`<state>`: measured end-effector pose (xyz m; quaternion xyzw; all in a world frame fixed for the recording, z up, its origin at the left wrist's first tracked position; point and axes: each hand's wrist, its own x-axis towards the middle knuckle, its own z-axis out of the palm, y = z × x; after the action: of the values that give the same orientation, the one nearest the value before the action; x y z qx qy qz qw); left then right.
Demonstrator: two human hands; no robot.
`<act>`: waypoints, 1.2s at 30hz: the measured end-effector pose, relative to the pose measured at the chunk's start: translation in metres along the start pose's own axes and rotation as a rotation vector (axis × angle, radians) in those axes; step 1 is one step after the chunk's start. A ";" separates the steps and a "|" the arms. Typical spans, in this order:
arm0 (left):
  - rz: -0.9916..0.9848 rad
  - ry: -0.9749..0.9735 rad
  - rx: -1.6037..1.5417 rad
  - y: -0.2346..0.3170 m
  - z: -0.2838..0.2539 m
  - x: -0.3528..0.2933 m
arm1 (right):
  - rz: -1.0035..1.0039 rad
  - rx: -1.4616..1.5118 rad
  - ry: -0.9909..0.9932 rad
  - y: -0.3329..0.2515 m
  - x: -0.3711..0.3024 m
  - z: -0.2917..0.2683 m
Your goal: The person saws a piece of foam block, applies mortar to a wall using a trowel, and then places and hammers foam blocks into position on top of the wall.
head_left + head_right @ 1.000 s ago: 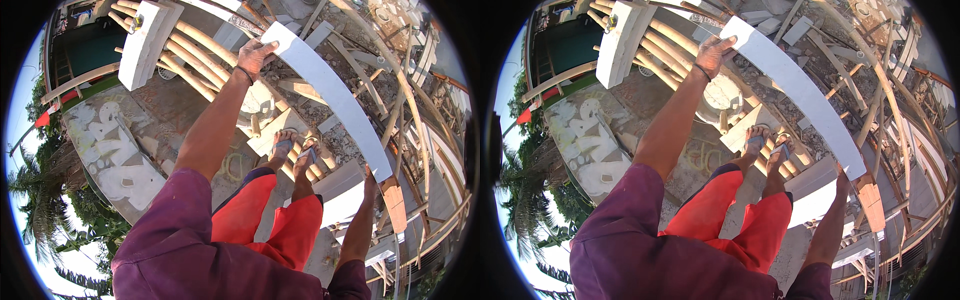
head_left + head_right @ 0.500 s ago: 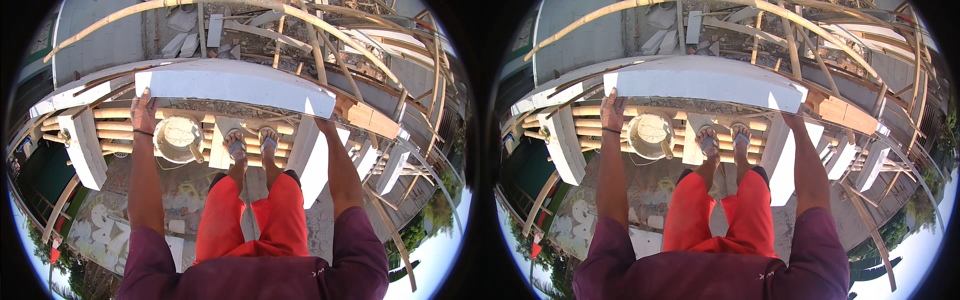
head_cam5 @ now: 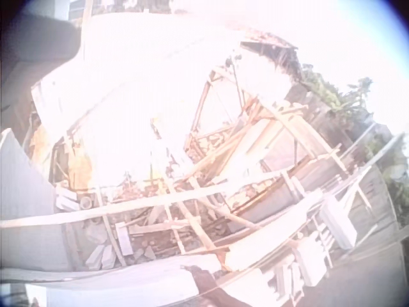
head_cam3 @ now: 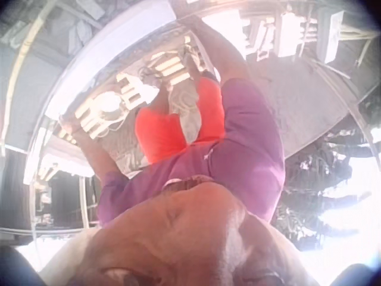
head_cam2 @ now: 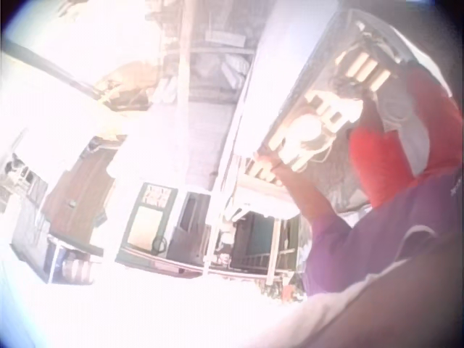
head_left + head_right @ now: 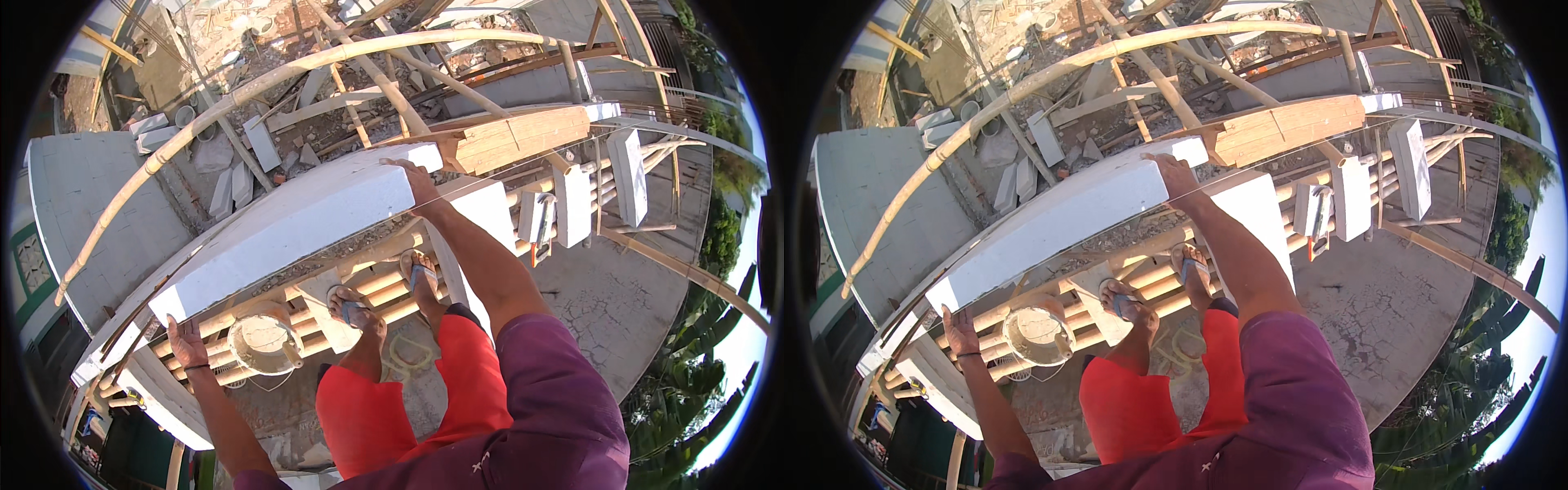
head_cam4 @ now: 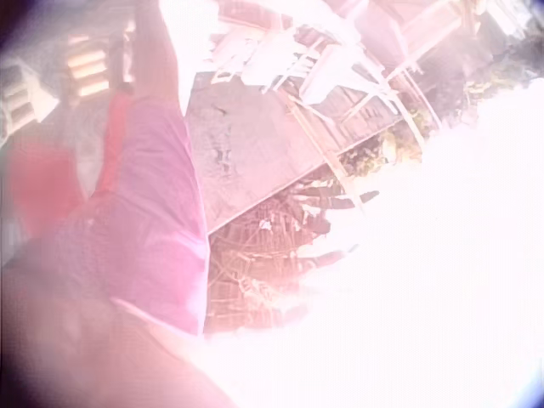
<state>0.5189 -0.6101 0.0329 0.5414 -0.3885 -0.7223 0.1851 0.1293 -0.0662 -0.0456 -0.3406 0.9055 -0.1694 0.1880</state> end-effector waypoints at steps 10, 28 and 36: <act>-0.038 0.024 0.085 -0.004 -0.014 0.012 | 0.197 0.172 0.301 0.015 -0.133 -0.061; -0.074 0.136 0.128 0.003 0.078 -0.049 | 1.749 -0.123 0.272 0.331 -0.417 0.032; -0.035 0.073 0.220 0.006 0.026 -0.009 | 1.599 -0.104 0.532 0.370 -0.433 0.080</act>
<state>0.4970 -0.5984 0.0463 0.5909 -0.4491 -0.6583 0.1258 0.2630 0.4769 -0.1790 0.4459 0.8948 -0.0178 0.0157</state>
